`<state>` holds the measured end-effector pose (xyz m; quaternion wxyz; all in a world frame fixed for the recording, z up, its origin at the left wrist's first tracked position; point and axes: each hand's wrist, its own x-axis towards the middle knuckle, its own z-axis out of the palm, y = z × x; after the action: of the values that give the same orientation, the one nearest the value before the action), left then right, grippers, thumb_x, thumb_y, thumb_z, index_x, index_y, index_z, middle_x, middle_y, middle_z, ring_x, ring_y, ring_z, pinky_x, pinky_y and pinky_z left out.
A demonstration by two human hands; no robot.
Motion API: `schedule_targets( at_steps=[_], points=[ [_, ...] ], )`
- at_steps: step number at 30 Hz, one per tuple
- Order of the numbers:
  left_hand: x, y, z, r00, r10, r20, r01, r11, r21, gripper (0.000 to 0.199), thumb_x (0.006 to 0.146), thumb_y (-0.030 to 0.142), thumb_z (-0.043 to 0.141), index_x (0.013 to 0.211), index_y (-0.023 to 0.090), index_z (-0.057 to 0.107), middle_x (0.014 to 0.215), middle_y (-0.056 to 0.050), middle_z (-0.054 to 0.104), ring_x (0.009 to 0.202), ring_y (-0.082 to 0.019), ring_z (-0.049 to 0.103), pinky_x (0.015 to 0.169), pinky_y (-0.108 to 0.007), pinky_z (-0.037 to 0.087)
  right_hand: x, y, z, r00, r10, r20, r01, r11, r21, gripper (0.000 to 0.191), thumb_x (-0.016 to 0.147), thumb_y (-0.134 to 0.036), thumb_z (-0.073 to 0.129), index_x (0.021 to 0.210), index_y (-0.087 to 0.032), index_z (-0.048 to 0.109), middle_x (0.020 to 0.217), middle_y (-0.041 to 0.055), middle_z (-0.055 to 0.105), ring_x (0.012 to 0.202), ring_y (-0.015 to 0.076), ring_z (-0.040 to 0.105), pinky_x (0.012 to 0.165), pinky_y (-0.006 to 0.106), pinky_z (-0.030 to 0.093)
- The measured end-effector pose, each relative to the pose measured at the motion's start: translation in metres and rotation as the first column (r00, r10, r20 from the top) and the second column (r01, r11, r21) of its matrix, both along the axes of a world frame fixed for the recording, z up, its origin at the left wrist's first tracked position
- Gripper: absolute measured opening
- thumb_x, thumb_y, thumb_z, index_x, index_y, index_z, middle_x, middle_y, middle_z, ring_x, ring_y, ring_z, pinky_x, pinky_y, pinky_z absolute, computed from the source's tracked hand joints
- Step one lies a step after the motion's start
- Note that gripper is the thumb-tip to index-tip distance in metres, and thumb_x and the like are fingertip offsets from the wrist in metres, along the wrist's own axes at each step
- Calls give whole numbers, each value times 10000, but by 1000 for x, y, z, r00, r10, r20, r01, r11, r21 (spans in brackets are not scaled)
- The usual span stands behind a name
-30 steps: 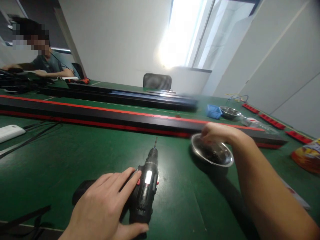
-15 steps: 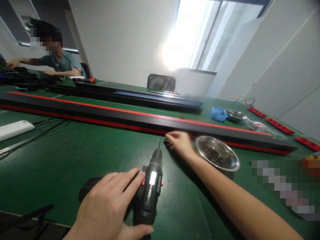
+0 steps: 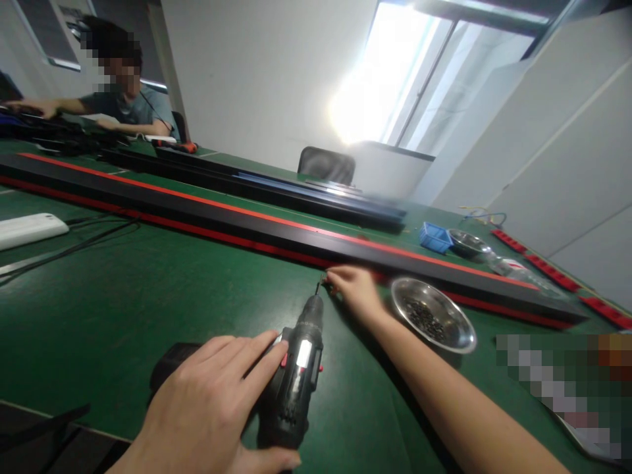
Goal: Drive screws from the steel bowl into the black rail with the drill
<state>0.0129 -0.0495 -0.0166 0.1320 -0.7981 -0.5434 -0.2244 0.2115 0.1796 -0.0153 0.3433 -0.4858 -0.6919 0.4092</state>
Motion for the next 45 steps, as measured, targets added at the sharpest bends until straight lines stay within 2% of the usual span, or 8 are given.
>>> schedule_targets(
  at_steps=[13,23,36,45],
  points=[
    [0,0,-1,1000,0,-15,0,1000,11,877,648,729,749,1341,213,595,1348,-90,679,1042,-327,682,901,-478,492,-3,-3,1,997,66,44,-66,998,15,210,902,-169,690,1083,-111,779,1004,118,793,677,142,694,690,282,554],
    [-3,0,-3,999,-5,-32,6,1000,31,896,679,726,724,1381,191,573,1353,-109,672,1068,-341,676,914,-495,495,-3,1,-6,997,48,66,-52,997,63,171,906,-155,670,1030,-108,778,943,107,792,647,124,674,657,252,531],
    [-1,-1,-3,1000,-3,-31,4,999,39,903,656,735,729,1361,188,590,1345,-97,675,1058,-330,670,924,-488,476,-2,-2,3,998,55,27,-55,998,33,168,896,-176,683,1012,-112,785,917,101,794,623,125,669,616,241,543],
    [-2,0,-3,999,2,-36,-1,1000,23,896,644,715,746,1359,196,594,1347,-91,676,1070,-330,670,929,-487,478,-1,0,-1,1000,21,7,-21,999,41,166,893,-189,701,1017,-110,778,922,100,794,621,124,670,636,253,536]
  ],
)
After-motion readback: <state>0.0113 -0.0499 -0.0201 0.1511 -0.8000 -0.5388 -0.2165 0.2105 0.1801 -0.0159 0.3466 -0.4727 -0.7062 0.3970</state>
